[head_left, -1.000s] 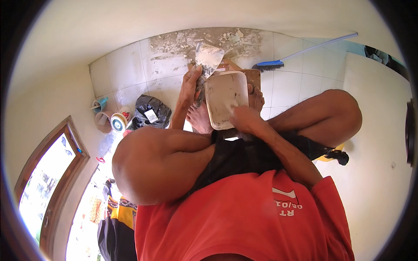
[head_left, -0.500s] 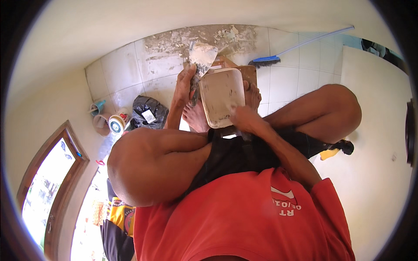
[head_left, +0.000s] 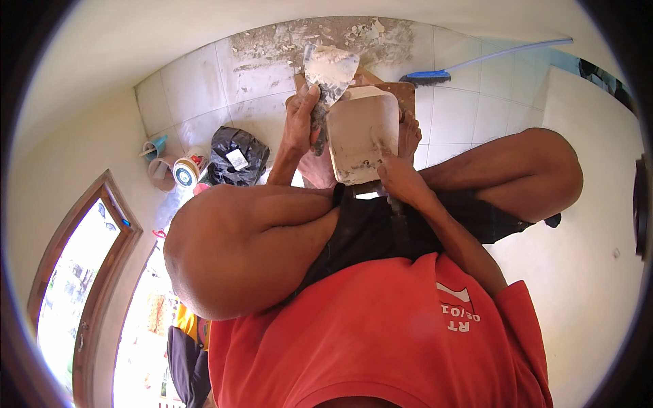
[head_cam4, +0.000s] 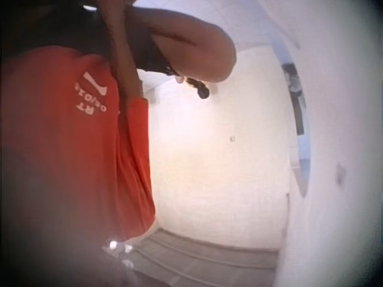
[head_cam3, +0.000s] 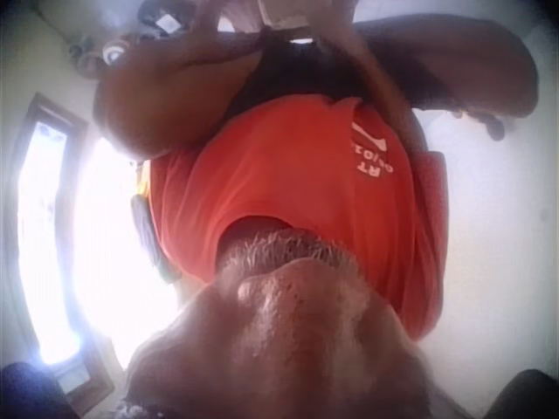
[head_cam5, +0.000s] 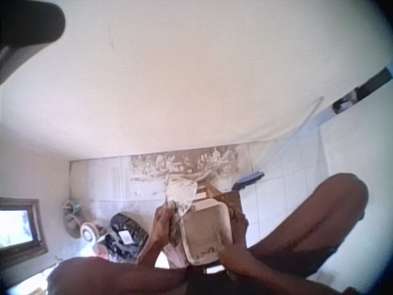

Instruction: The person uses two putty knives to apply and smooth plaster onto a cracked ceiling, then sits on the floor to mix more plaster in a small container using a knife.

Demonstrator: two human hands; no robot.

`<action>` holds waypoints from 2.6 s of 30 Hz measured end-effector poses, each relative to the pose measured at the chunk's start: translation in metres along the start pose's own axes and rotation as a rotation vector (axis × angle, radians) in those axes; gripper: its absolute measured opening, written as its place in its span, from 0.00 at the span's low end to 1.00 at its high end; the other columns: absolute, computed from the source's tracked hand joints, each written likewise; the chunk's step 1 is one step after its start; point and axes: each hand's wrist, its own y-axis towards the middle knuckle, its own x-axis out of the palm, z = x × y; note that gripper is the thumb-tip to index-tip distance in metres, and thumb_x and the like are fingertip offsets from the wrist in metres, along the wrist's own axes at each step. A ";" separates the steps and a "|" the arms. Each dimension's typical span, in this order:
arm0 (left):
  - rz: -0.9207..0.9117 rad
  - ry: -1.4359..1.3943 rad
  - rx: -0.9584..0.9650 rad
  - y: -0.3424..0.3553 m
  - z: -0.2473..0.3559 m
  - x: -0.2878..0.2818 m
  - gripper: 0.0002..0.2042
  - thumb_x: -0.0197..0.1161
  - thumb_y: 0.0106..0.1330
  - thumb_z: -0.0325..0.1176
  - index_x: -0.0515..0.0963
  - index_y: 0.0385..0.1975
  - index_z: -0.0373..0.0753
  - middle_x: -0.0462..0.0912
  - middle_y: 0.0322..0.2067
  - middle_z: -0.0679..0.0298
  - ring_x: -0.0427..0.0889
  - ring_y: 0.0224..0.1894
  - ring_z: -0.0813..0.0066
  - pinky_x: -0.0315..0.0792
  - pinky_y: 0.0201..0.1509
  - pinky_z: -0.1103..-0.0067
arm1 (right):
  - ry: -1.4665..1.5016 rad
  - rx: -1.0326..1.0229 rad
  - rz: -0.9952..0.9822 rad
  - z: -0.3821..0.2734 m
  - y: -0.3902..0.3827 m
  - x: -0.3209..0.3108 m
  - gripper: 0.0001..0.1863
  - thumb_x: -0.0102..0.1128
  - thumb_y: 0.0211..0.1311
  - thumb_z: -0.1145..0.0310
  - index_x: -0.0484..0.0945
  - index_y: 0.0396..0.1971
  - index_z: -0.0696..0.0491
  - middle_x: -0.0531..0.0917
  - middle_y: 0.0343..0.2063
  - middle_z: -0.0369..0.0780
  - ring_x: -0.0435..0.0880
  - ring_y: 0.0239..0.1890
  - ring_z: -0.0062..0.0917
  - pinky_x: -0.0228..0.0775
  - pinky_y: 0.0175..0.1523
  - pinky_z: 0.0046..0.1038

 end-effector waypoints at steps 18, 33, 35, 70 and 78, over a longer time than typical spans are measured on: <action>0.012 -0.053 -0.013 0.007 -0.012 0.012 0.15 0.51 0.75 0.43 0.79 0.38 0.38 0.77 0.28 0.72 0.71 0.30 0.88 0.66 0.33 0.85 | 0.139 -0.183 0.096 -0.024 0.024 0.044 0.12 0.62 0.47 0.70 0.76 0.28 0.64 0.78 0.27 0.55 0.78 0.31 0.51 0.71 0.37 0.45; -0.016 -0.108 -0.145 0.013 -0.032 0.009 0.18 0.50 0.75 0.46 0.78 0.43 0.35 0.79 0.31 0.69 0.74 0.31 0.84 0.68 0.37 0.84 | 1.283 0.382 -0.293 0.015 0.021 0.006 0.16 0.45 0.69 0.63 0.75 0.27 0.57 0.78 0.17 0.37 0.73 0.10 0.17 0.62 0.13 0.20; 0.006 -0.107 -0.108 0.008 -0.027 0.010 0.20 0.49 0.75 0.48 0.79 0.37 0.37 0.76 0.26 0.74 0.68 0.26 0.88 0.62 0.31 0.86 | 1.149 0.356 -0.357 0.009 0.023 -0.016 0.16 0.45 0.70 0.63 0.75 0.27 0.58 0.78 0.16 0.37 0.71 0.08 0.17 0.61 0.12 0.20; -0.338 0.324 0.087 -0.145 0.540 0.152 0.19 0.50 0.74 0.48 0.75 0.37 0.35 0.77 0.20 0.68 0.66 0.13 0.90 0.58 0.15 0.88 | 0.503 -0.560 0.359 -0.270 -0.135 -0.548 0.23 0.58 0.68 0.62 0.76 0.55 0.63 0.79 0.30 0.36 0.73 0.30 0.18 0.66 0.35 0.24; -0.364 0.370 0.279 -0.280 0.714 0.235 0.20 0.50 0.75 0.48 0.74 0.38 0.32 0.74 0.23 0.68 0.70 0.22 0.85 0.64 0.25 0.84 | 0.276 -0.607 0.356 -0.393 -0.286 -0.673 0.23 0.60 0.66 0.58 0.78 0.54 0.60 0.76 0.23 0.36 0.71 0.27 0.18 0.64 0.33 0.25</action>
